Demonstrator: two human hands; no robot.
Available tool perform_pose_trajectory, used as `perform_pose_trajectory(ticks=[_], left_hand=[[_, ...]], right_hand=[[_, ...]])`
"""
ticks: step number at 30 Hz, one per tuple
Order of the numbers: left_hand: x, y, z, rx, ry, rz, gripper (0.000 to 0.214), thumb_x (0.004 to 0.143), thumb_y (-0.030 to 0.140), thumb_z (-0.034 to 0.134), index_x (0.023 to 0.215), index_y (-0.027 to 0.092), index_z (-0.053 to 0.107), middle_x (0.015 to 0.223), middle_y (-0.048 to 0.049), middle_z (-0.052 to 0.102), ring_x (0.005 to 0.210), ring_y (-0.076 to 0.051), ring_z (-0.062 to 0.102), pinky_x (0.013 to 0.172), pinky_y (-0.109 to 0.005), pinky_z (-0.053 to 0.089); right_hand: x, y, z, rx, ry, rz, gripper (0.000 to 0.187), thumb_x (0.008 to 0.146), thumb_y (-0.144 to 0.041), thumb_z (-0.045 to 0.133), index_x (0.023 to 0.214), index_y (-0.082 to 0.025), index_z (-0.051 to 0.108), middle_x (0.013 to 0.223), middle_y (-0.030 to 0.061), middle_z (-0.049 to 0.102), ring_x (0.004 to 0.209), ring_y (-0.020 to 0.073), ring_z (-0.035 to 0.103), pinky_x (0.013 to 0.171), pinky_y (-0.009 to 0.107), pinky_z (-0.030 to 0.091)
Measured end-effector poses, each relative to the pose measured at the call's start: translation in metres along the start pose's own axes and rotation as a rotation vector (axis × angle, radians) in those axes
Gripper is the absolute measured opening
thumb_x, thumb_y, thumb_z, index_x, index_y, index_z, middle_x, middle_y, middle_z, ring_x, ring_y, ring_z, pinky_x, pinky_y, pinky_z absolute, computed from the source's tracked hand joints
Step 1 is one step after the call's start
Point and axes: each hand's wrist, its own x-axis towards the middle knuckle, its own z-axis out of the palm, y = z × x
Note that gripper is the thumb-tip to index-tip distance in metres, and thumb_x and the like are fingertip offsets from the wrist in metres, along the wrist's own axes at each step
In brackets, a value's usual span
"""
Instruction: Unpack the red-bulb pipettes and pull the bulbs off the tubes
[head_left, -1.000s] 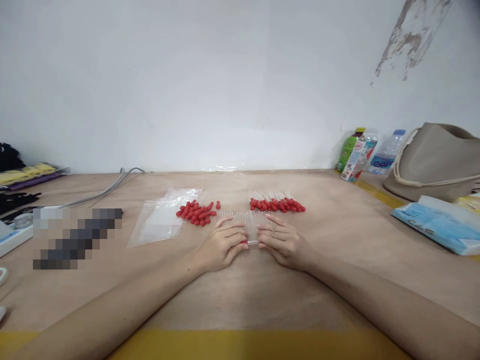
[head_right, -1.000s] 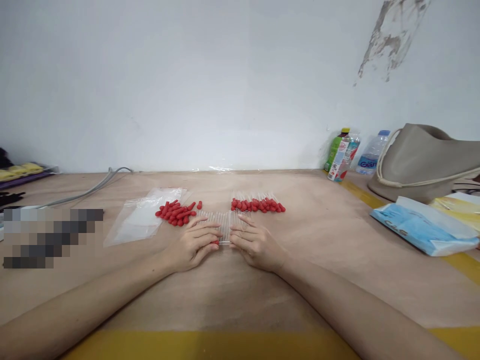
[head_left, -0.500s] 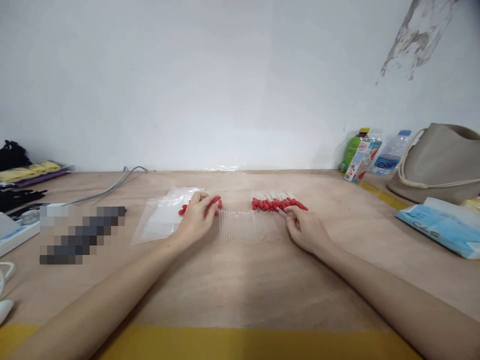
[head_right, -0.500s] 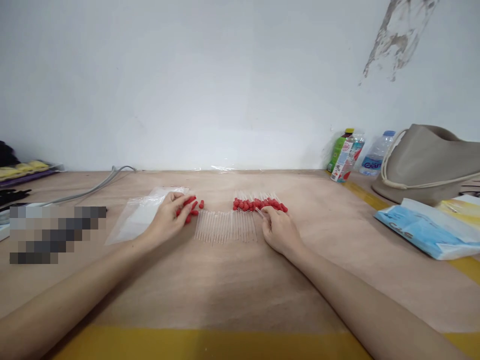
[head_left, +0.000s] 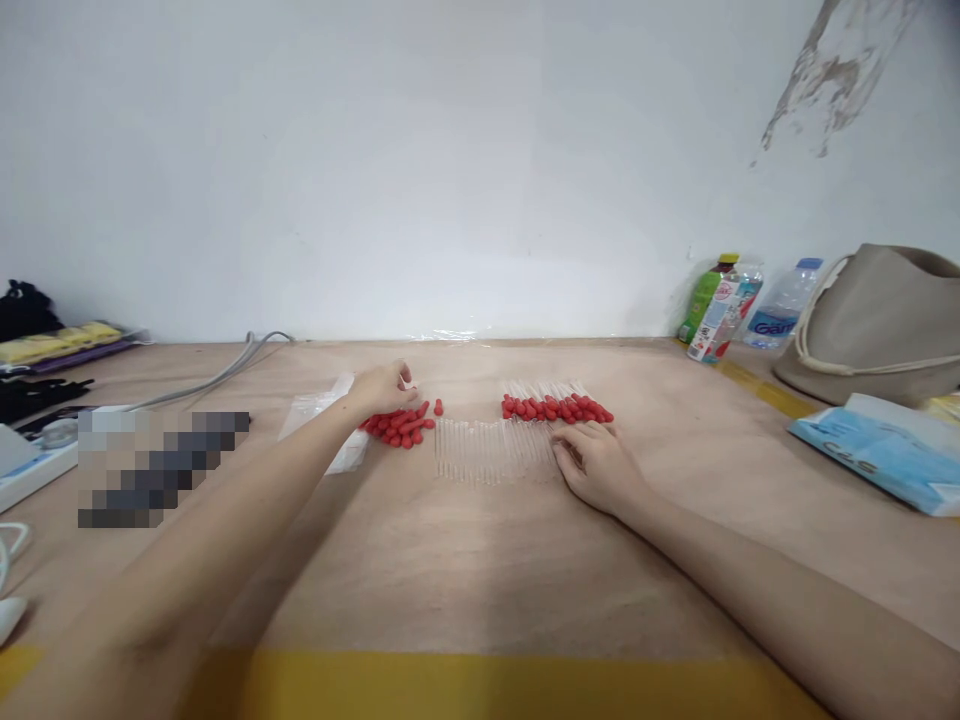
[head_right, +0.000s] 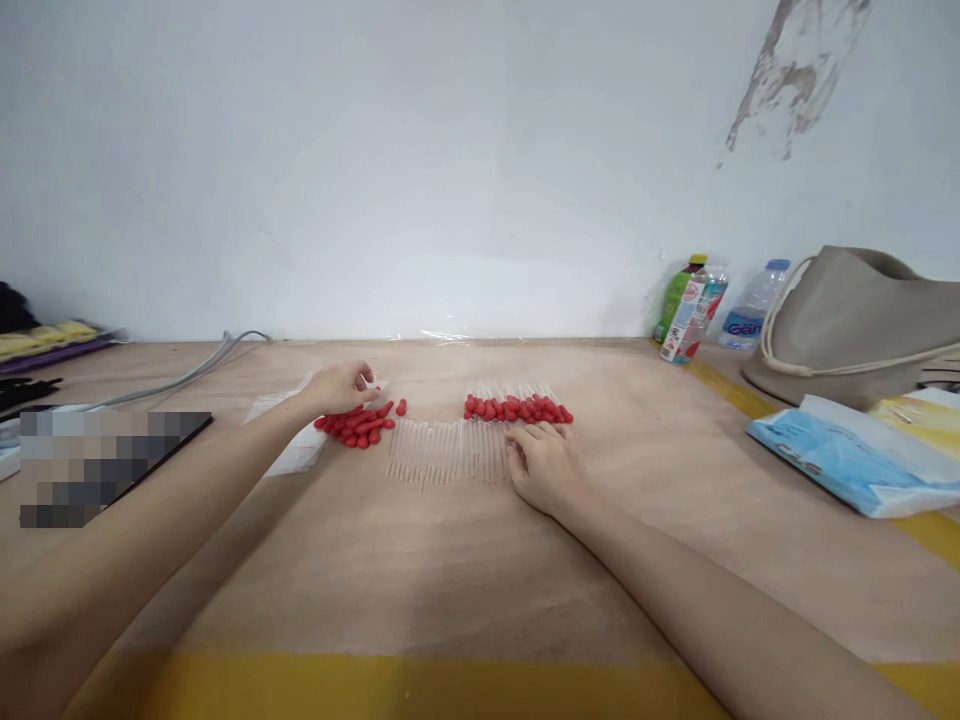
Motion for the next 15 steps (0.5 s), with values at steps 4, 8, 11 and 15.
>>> perform_pose_trajectory(ticks=[4,8,11,15], left_hand=[[0.004,-0.001,0.003,0.061,-0.073,0.007,0.031,0.065,0.049,0.056,0.078,0.021,0.062,0.083,-0.0038,0.068,0.085,-0.025,0.06,0.074,-0.031,0.04],[0.005,0.0,0.001,0.088,-0.072,0.011,0.037,0.075,0.052,0.043,0.068,0.021,0.063,0.076,-0.0052,0.067,0.083,-0.026,0.06,0.076,-0.034,0.039],[0.004,0.003,0.0,0.078,-0.02,0.031,0.041,0.08,0.051,0.037,0.071,0.02,0.063,0.076,-0.0054,0.066,0.08,-0.024,0.06,0.077,-0.036,0.038],[-0.001,0.022,0.002,0.042,0.095,0.122,0.033,0.08,0.044,0.04,0.08,0.019,0.062,0.089,-0.0063,0.065,0.088,-0.025,0.058,0.082,-0.037,0.036]], right_hand=[[0.001,-0.002,-0.002,0.0,-0.004,-0.023,0.018,0.079,-0.022,0.047,0.08,-0.021,0.064,0.07,0.0014,0.067,0.073,0.0165,0.058,0.079,0.032,0.032],[0.001,-0.003,-0.003,0.017,-0.036,-0.003,0.018,0.08,-0.024,0.047,0.079,-0.022,0.065,0.071,0.0007,0.067,0.074,0.0162,0.058,0.079,0.032,0.032],[0.002,-0.003,-0.002,0.015,-0.056,0.015,0.02,0.081,-0.025,0.046,0.075,-0.022,0.065,0.07,0.0005,0.066,0.074,0.0162,0.058,0.078,0.032,0.033],[0.002,-0.002,0.0,0.002,-0.041,0.028,0.021,0.082,-0.024,0.045,0.081,-0.022,0.065,0.073,0.0011,0.067,0.078,0.0166,0.059,0.08,0.033,0.033]])
